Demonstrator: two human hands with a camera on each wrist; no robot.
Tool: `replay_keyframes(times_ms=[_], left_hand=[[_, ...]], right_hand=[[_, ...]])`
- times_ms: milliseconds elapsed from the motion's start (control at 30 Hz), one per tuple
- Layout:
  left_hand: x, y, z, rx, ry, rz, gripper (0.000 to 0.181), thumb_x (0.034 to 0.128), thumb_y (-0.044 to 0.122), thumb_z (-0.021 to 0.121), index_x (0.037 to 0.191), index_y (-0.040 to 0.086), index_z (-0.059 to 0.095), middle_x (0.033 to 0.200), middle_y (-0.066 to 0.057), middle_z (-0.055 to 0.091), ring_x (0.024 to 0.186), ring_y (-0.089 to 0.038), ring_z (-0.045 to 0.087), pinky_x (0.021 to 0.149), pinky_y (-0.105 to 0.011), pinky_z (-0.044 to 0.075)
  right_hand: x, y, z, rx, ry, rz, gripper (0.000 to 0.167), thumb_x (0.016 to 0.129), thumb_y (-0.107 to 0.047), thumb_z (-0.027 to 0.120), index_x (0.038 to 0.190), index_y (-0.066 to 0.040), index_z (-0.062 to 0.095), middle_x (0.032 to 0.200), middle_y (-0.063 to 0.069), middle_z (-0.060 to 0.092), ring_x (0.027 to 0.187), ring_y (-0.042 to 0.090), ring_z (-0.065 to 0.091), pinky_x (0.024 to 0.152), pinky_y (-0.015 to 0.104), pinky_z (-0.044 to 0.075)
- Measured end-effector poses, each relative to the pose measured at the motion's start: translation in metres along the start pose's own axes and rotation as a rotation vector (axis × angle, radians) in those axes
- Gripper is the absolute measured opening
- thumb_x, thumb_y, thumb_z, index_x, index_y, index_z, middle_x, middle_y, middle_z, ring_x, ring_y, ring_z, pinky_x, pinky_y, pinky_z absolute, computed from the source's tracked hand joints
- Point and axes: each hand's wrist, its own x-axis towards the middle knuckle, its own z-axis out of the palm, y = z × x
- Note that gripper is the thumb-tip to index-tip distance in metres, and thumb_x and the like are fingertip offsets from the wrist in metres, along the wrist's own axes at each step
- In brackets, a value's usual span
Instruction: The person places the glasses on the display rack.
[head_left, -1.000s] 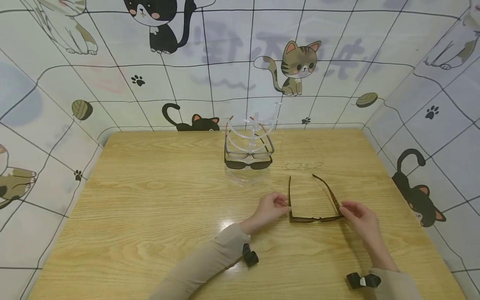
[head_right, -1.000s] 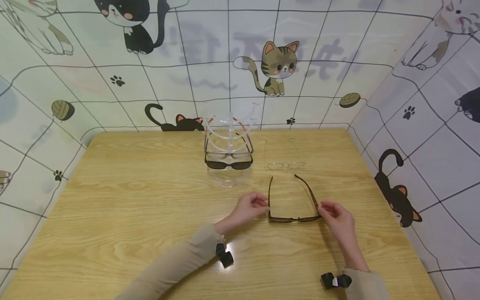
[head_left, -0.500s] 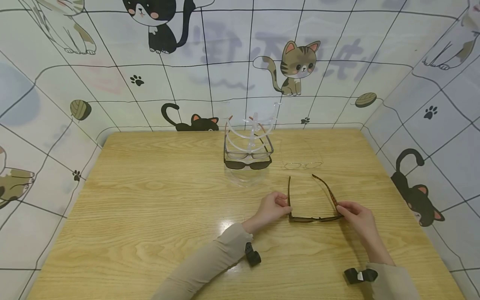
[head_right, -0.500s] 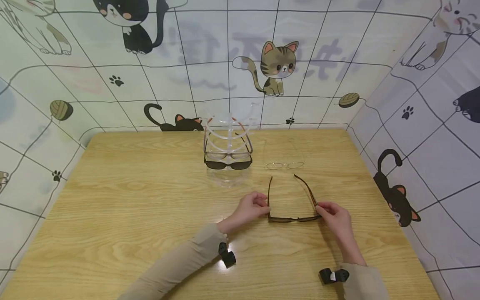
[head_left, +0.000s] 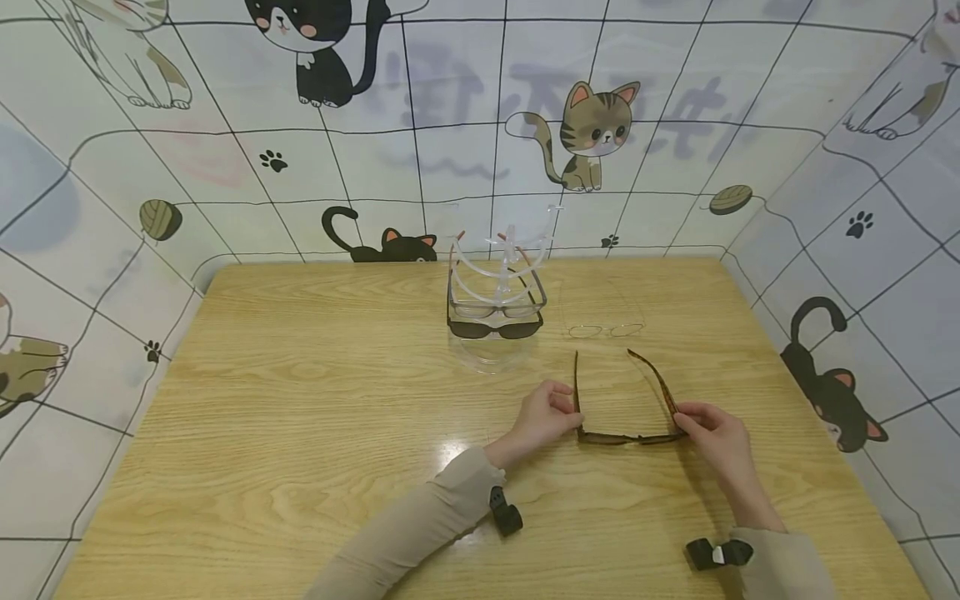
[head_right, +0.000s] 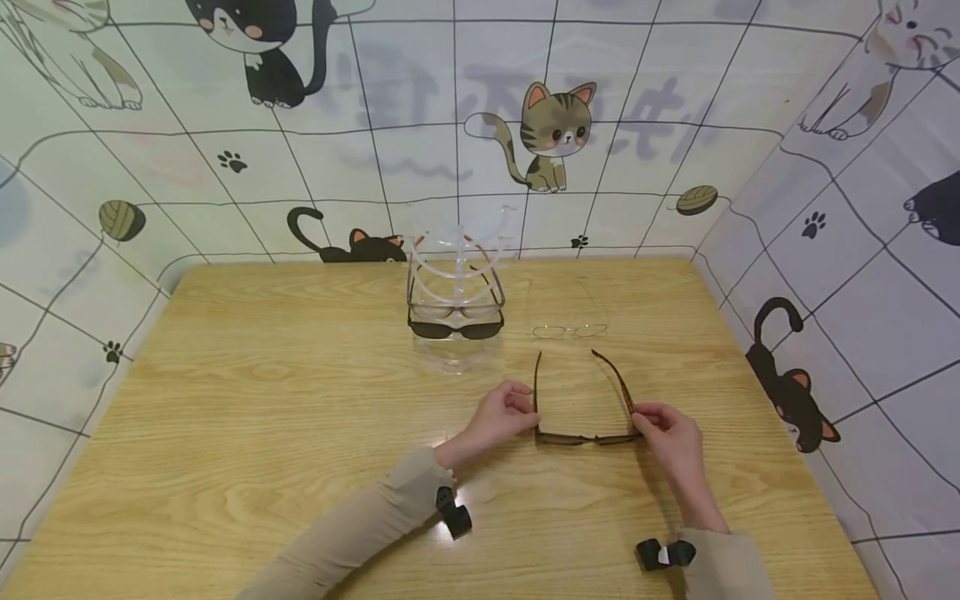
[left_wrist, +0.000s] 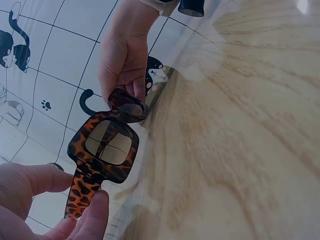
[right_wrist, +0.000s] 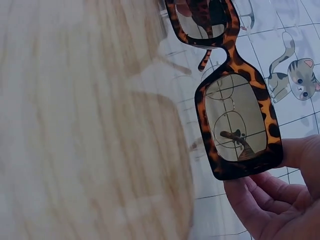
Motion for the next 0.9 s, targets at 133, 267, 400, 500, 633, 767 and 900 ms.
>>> replay_keyframes(times_ms=[133, 267, 400, 500, 633, 767, 900], left_hand=[[-0.002, 0.004, -0.002, -0.031, 0.016, 0.016, 0.036, 0.0798, 0.005, 0.072, 0.112, 0.003, 0.055, 0.083, -0.002, 0.061, 0.069, -0.009, 0.059, 0.06, -0.022, 0.051], [-0.002, 0.008, -0.004, -0.087, 0.031, 0.026, 0.036, 0.0797, 0.004, 0.072, 0.112, 0.003, 0.055, 0.083, -0.003, 0.061, 0.07, -0.009, 0.06, 0.062, -0.023, 0.052], [-0.002, 0.013, -0.007, -0.143, 0.032, 0.031, 0.036, 0.0805, 0.002, 0.07, 0.113, 0.003, 0.054, 0.084, -0.004, 0.06, 0.071, -0.011, 0.061, 0.064, -0.025, 0.054], [-0.003, 0.018, -0.009, -0.163, 0.03, 0.027, 0.037, 0.0815, 0.002, 0.069, 0.115, 0.003, 0.053, 0.086, -0.004, 0.059, 0.072, -0.01, 0.061, 0.065, -0.025, 0.054], [-0.005, 0.025, -0.012, -0.188, 0.021, 0.022, 0.038, 0.0829, 0.002, 0.068, 0.118, 0.002, 0.052, 0.089, -0.004, 0.06, 0.075, -0.01, 0.061, 0.067, -0.025, 0.054], [-0.006, 0.033, -0.015, -0.193, 0.025, 0.039, 0.039, 0.0838, 0.002, 0.067, 0.119, -0.001, 0.051, 0.091, -0.006, 0.061, 0.078, -0.012, 0.061, 0.068, -0.025, 0.054], [-0.007, 0.04, -0.019, -0.225, 0.035, 0.057, 0.039, 0.0837, 0.001, 0.067, 0.119, -0.004, 0.051, 0.092, -0.008, 0.061, 0.079, -0.013, 0.062, 0.069, -0.026, 0.055]], right_hand=[[0.003, 0.011, 0.003, 0.045, 0.043, -0.041, 0.031, 0.09, -0.024, 0.064, 0.105, 0.003, 0.064, 0.08, -0.007, 0.066, 0.07, -0.004, 0.058, 0.056, 0.021, 0.051], [0.005, 0.019, 0.002, 0.039, 0.067, -0.064, 0.032, 0.09, -0.028, 0.064, 0.104, 0.0, 0.064, 0.077, -0.013, 0.065, 0.07, -0.004, 0.059, 0.055, 0.022, 0.052], [0.004, 0.015, 0.0, 0.075, 0.081, -0.028, 0.033, 0.089, -0.026, 0.066, 0.108, 0.002, 0.064, 0.077, -0.016, 0.064, 0.071, -0.003, 0.059, 0.058, 0.021, 0.052], [0.006, 0.018, -0.001, 0.142, 0.068, -0.023, 0.036, 0.088, -0.029, 0.067, 0.108, 0.0, 0.064, 0.079, -0.013, 0.065, 0.072, 0.0, 0.061, 0.061, 0.019, 0.053], [0.013, 0.032, -0.003, 0.176, 0.062, -0.046, 0.034, 0.086, -0.039, 0.066, 0.104, -0.01, 0.067, 0.08, -0.015, 0.066, 0.072, 0.0, 0.063, 0.061, 0.017, 0.052], [0.009, 0.015, -0.008, 0.197, 0.056, -0.034, 0.029, 0.088, -0.029, 0.066, 0.106, -0.006, 0.066, 0.08, -0.017, 0.066, 0.073, -0.001, 0.062, 0.062, 0.016, 0.051], [0.012, 0.01, -0.012, 0.264, 0.024, -0.033, 0.026, 0.089, -0.019, 0.066, 0.108, -0.002, 0.064, 0.083, -0.015, 0.067, 0.075, 0.002, 0.064, 0.063, 0.017, 0.052]])
